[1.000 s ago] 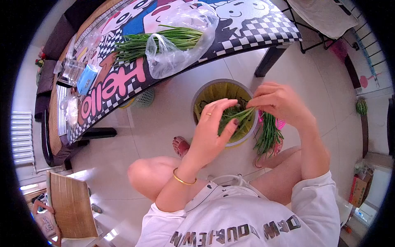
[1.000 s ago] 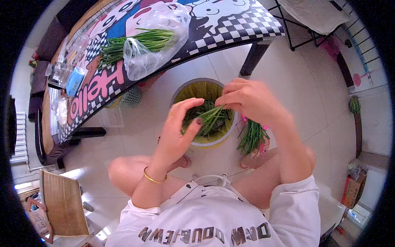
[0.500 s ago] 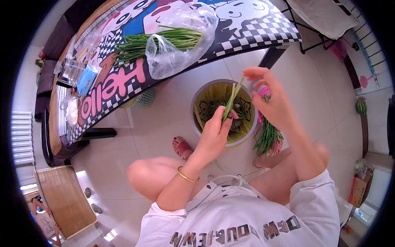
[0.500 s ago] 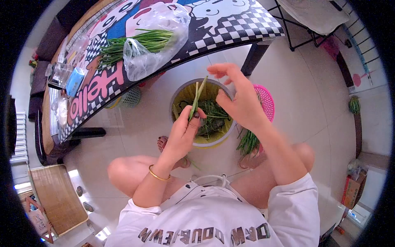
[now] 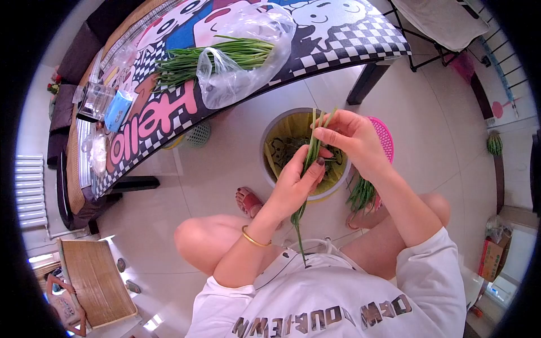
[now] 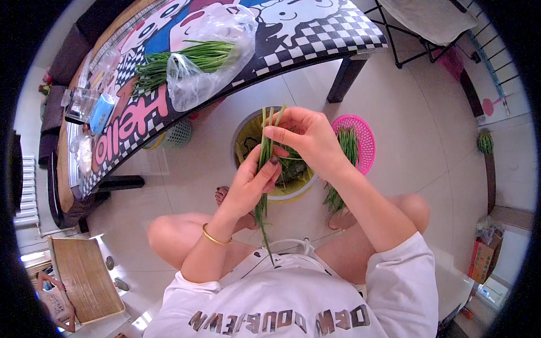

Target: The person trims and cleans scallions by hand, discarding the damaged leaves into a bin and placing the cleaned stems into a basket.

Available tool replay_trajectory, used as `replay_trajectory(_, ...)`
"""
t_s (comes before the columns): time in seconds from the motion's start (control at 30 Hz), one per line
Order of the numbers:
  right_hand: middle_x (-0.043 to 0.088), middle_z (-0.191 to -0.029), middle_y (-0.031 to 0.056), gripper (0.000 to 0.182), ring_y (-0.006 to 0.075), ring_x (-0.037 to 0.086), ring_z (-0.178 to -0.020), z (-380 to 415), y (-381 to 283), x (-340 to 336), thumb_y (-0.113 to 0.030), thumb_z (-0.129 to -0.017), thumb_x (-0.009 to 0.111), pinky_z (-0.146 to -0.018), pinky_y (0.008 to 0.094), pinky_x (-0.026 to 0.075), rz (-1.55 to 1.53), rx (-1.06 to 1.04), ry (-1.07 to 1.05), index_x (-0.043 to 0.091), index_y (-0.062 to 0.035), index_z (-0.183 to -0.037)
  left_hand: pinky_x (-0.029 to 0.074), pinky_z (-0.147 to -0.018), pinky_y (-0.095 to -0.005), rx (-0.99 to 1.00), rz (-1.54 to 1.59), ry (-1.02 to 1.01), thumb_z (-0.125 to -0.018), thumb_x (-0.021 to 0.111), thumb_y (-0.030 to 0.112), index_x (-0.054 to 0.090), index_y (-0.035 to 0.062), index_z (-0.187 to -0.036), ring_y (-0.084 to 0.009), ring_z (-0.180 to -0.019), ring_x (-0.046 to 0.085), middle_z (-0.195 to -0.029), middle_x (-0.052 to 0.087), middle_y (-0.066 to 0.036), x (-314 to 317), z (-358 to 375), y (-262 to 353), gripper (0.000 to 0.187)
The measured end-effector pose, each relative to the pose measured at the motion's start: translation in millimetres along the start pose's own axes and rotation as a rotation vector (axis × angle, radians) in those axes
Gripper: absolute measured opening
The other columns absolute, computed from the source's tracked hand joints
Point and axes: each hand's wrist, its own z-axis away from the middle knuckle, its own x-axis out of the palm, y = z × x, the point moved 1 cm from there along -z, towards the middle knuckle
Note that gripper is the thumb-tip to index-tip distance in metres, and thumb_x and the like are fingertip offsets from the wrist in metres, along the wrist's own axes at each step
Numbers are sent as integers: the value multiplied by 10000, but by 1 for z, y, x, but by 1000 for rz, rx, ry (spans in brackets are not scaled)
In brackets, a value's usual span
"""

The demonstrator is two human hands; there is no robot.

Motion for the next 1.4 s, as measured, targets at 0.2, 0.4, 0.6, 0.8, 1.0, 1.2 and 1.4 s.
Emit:
replay_trajectory(0.2, 671, -935, 29, 192, 82, 605, -851, -6, -1, -8, -136, -897, 676, -766, 230, 472, 31, 54, 36, 653, -9, -1040, 379, -588, -202, -31, 74, -35, -1020, 462, 253, 498, 61, -1157, -74, -661, 452, -786, 480, 13, -3, -1, 1, 239)
replay_trajectory(0.4, 639, -1106, 104, 367, 156, 603, -1019, -7, 5, -2, -279, -1009, 482, -865, 288, 492, -147, 167, -148, 562, 3, -1229, 517, -813, -339, 76, 426, 105, -1034, 405, 261, 500, 77, -1105, -171, -884, 592, -912, 543, -54, -14, -3, 23, 218)
replay_trajectory(0.6, 636, -1137, 128, 443, 197, 611, -1048, 4, 13, 4, -320, -1032, 400, -941, 324, 473, -173, 341, -391, 550, 39, -1244, 397, -1051, -608, 365, 744, 177, -1040, 350, 219, 470, 156, -1148, -282, -1224, 501, -1149, 577, -88, -44, 0, 38, 173)
replay_trajectory(0.8, 652, -1103, 130, 412, 182, 619, -1027, 6, 11, 5, -311, -1023, 439, -924, 305, 477, -127, 371, -430, 580, 23, -1219, 355, -1058, -660, 473, 773, 300, -1036, 363, 197, 460, 170, -1160, -277, -1271, 465, -1233, 561, -102, -55, 2, 48, 160)
replay_trajectory(1.0, 683, -1019, 93, 295, 143, 643, -911, 2, 4, 5, -201, -989, 529, -852, 268, 499, -48, 287, -426, 611, 11, -1177, 347, -1054, -674, 543, 745, 317, -1035, 369, 201, 467, 173, -1151, -256, -1259, 480, -1234, 565, -97, -65, 6, 51, 155)
replay_trajectory(1.2, 681, -894, 51, 175, 98, 628, -777, -2, 13, 9, -32, -936, 557, -704, 223, 504, 50, 152, -400, 658, 15, -1070, 351, -1055, -672, 577, 712, 326, -1031, 385, 201, 470, 174, -1139, -266, -1241, 498, -1202, 583, -97, -68, 7, 50, 140)
replay_trajectory(1.4, 662, -833, 40, 176, 88, 603, -715, -7, 22, 5, 15, -908, 531, -677, 219, 497, 124, 92, -357, 660, 12, -1027, 353, -1061, -668, 585, 659, 370, -1026, 398, 194, 481, 164, -1118, -271, -1230, 510, -1183, 592, -103, -62, 9, 53, 128)
